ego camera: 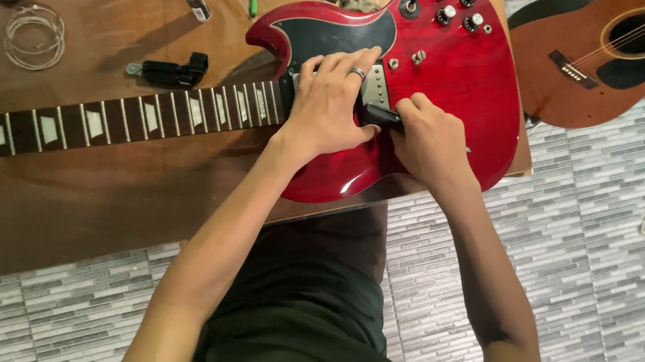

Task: Reassembling guitar parts by installing a pickup and securing it with screws using a screwdriver

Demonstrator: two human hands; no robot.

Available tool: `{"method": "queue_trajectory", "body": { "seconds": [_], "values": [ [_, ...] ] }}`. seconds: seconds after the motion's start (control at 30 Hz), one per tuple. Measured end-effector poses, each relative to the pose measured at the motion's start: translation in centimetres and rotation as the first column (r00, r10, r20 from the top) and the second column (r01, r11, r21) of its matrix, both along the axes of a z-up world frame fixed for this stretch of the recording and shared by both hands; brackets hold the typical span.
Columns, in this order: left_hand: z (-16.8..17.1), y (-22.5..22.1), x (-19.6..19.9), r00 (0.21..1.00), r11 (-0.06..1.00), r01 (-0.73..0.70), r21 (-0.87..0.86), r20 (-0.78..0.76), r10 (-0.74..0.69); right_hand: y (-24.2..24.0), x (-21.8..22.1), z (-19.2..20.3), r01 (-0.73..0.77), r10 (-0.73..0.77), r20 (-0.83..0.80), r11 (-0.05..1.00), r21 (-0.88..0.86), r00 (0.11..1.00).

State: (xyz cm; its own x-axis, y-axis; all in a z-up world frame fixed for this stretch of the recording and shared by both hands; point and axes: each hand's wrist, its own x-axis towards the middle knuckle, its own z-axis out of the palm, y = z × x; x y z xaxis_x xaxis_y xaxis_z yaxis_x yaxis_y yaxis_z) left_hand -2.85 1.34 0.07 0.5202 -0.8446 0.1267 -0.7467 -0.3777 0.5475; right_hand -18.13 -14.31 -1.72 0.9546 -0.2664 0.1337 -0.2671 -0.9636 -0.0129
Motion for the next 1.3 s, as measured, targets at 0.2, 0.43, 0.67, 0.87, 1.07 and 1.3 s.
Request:
{"method": "queue_trajectory", "body": {
  "seconds": [0.2,0.43,0.67,0.87,1.07,1.3],
  "values": [
    [0.7,-0.3,0.2,0.987,0.999,0.022,-0.038,0.162,-0.016,1.6,-0.3,9.1,-0.002,-0.329,0.215,0.545,0.838,0.920],
    [0.6,-0.9,0.2,0.990,1.000,-0.020,0.017,0.140,0.018,1.8,1.2,6.4,-0.611,-0.512,0.587,0.143,0.778,0.627],
    [-0.2,-0.9,0.3,0.987,1.000,-0.018,0.001,0.163,0.018,3.5,2.7,4.9,-0.616,-0.473,0.628,0.206,0.761,0.618],
    [-0.4,-0.9,0.4,0.982,1.000,-0.018,0.001,0.189,0.017,3.4,3.1,4.1,-0.630,-0.468,0.640,0.204,0.749,0.610],
    [-0.4,-1.0,0.4,0.981,0.999,-0.016,0.036,0.193,0.008,3.4,3.4,3.8,-0.623,-0.474,0.634,0.205,0.755,0.612],
    [-0.5,-0.9,0.4,0.976,0.999,-0.023,0.030,0.219,0.016,3.9,3.6,4.3,-0.598,-0.430,0.656,0.280,0.751,0.621]
  ]
}}
